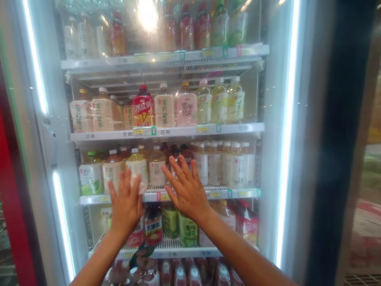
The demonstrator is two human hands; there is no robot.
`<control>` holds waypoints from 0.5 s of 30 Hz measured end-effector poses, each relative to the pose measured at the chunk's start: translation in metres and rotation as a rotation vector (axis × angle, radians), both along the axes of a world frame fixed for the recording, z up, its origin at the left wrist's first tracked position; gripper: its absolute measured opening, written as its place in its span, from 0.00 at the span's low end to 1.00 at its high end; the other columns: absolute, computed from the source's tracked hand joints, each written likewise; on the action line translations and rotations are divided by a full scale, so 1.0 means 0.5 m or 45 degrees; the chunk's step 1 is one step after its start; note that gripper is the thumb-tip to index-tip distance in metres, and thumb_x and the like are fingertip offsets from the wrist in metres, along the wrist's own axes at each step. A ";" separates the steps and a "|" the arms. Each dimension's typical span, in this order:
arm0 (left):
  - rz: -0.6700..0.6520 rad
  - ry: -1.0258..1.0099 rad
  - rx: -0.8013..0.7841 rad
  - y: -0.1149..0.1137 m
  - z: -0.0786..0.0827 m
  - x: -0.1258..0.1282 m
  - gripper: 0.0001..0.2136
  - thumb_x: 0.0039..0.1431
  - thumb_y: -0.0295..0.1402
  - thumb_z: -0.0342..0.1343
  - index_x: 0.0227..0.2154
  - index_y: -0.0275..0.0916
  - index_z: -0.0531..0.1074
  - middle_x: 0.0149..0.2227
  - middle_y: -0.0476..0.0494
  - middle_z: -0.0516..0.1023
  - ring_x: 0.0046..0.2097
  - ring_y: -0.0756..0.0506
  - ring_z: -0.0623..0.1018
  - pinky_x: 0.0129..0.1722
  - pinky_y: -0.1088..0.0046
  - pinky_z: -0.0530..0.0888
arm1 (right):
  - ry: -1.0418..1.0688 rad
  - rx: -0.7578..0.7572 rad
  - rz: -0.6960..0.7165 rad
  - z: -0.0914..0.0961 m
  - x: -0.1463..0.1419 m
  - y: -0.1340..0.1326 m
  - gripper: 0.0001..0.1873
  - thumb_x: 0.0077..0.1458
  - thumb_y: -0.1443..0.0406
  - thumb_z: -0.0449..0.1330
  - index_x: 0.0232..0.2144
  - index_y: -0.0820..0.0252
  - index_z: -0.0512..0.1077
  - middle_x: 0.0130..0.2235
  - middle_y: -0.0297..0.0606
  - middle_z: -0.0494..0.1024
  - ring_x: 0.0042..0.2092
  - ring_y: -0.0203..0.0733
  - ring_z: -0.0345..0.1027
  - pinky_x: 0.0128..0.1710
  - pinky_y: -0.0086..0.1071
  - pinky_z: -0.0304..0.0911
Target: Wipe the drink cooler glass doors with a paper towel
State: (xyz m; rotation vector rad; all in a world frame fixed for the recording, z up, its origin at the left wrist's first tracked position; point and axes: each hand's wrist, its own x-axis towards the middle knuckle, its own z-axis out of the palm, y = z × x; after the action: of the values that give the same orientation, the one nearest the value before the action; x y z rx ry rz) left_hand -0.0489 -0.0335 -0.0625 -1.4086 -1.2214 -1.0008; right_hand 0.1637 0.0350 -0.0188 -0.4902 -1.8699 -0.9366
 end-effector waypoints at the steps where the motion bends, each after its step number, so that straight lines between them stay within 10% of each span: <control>1: 0.011 -0.098 0.058 0.006 0.035 0.001 0.35 0.66 0.28 0.48 0.73 0.44 0.42 0.75 0.36 0.40 0.76 0.40 0.40 0.72 0.41 0.37 | 0.008 -0.003 -0.010 0.001 0.017 0.005 0.40 0.68 0.59 0.55 0.74 0.53 0.41 0.76 0.41 0.38 0.76 0.57 0.31 0.72 0.63 0.37; 4: 0.017 -0.290 0.175 0.031 0.094 0.045 0.36 0.66 0.28 0.47 0.73 0.38 0.38 0.75 0.30 0.33 0.75 0.37 0.33 0.71 0.36 0.39 | 0.019 -0.001 -0.030 -0.001 0.059 0.015 0.41 0.68 0.59 0.56 0.74 0.53 0.40 0.76 0.41 0.37 0.76 0.58 0.31 0.72 0.65 0.38; 10: -0.120 0.422 -0.090 0.047 0.036 0.142 0.36 0.64 0.27 0.50 0.72 0.44 0.45 0.76 0.44 0.38 0.76 0.44 0.43 0.74 0.55 0.39 | 0.028 -0.041 -0.062 0.003 0.138 0.025 0.41 0.69 0.60 0.55 0.74 0.52 0.39 0.76 0.42 0.39 0.76 0.58 0.32 0.71 0.66 0.41; 15: -0.069 0.069 0.093 0.069 0.222 0.109 0.34 0.66 0.29 0.47 0.73 0.43 0.42 0.75 0.35 0.38 0.76 0.39 0.38 0.73 0.43 0.36 | -0.007 -0.004 -0.045 0.045 0.191 0.045 0.42 0.68 0.58 0.56 0.74 0.50 0.39 0.76 0.41 0.40 0.76 0.57 0.33 0.71 0.65 0.42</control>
State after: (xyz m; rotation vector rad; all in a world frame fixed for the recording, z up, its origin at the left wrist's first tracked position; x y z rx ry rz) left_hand 0.0055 0.0011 0.0485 -1.4094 -1.1020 -1.0278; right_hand 0.2590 0.0577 0.0034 -0.5246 -1.8734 -0.9594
